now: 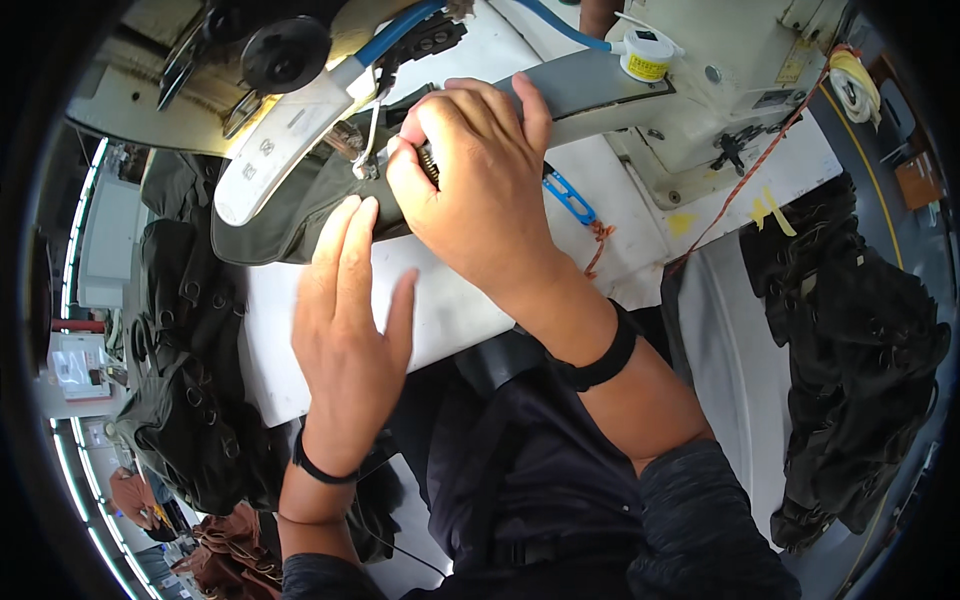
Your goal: The person operates an industrial sewing machine to stitch zippers onto dark green canvas bags. They guide the fabric under the needle, adjust the zipper alignment, and trim excess threads with scissors. The person handles multiple bags sequentially, moving finished items aside and picking up new ones from a pile on the table.
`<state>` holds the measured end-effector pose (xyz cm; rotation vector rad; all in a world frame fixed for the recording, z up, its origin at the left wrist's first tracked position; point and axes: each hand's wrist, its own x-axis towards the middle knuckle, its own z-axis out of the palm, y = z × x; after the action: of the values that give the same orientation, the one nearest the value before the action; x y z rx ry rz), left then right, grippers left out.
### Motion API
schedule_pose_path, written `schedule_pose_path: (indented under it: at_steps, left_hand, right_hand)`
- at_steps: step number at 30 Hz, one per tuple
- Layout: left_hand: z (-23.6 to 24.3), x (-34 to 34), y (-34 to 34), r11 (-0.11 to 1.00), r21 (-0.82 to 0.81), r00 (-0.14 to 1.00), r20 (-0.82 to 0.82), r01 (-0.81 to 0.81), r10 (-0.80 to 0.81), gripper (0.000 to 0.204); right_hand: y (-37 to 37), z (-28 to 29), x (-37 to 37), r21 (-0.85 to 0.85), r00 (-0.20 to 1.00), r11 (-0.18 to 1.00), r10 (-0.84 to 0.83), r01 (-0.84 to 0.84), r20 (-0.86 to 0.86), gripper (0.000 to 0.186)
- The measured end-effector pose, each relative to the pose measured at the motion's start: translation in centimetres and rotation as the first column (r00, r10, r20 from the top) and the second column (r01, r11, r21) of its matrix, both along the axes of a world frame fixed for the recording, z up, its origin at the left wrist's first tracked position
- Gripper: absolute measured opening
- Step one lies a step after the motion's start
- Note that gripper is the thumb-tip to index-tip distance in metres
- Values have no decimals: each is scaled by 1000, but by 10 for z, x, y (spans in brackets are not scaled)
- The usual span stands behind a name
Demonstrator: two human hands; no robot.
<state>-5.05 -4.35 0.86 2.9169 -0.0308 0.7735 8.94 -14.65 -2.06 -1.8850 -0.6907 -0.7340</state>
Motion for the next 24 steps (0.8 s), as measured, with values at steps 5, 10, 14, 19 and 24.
schedule_pose_path:
  at_steps: [5, 10, 14, 19, 24]
  left_hand:
    - [-17, 16, 0, 984, -140, 991, 85, 115, -104, 89]
    - [-29, 48, 35, 949, -207, 956, 225, 237, -190, 79]
    - [-37, 62, 42, 926, -265, 937, 294, 270, -189, 67]
    - [-30, 56, 47, 884, -333, 929, 284, 329, -238, 53]
    - [-32, 49, 39, 843, -427, 928, 314, 327, -200, 46]
  right_hand:
    - [-8, 3, 2, 14, 1000, 1000, 24, -24, -2, 9]
    - [-20, 2, -22, -12, 1000, 1000, 21, -21, 17, 6]
    - [-22, -6, -27, 11, 993, 998, 64, -65, 100, 11]
    - [-21, 0, -6, 23, 983, 998, -68, 65, 173, 8]
    - [-13, 3, 10, 140, 986, 990, -39, 17, 159, 7]
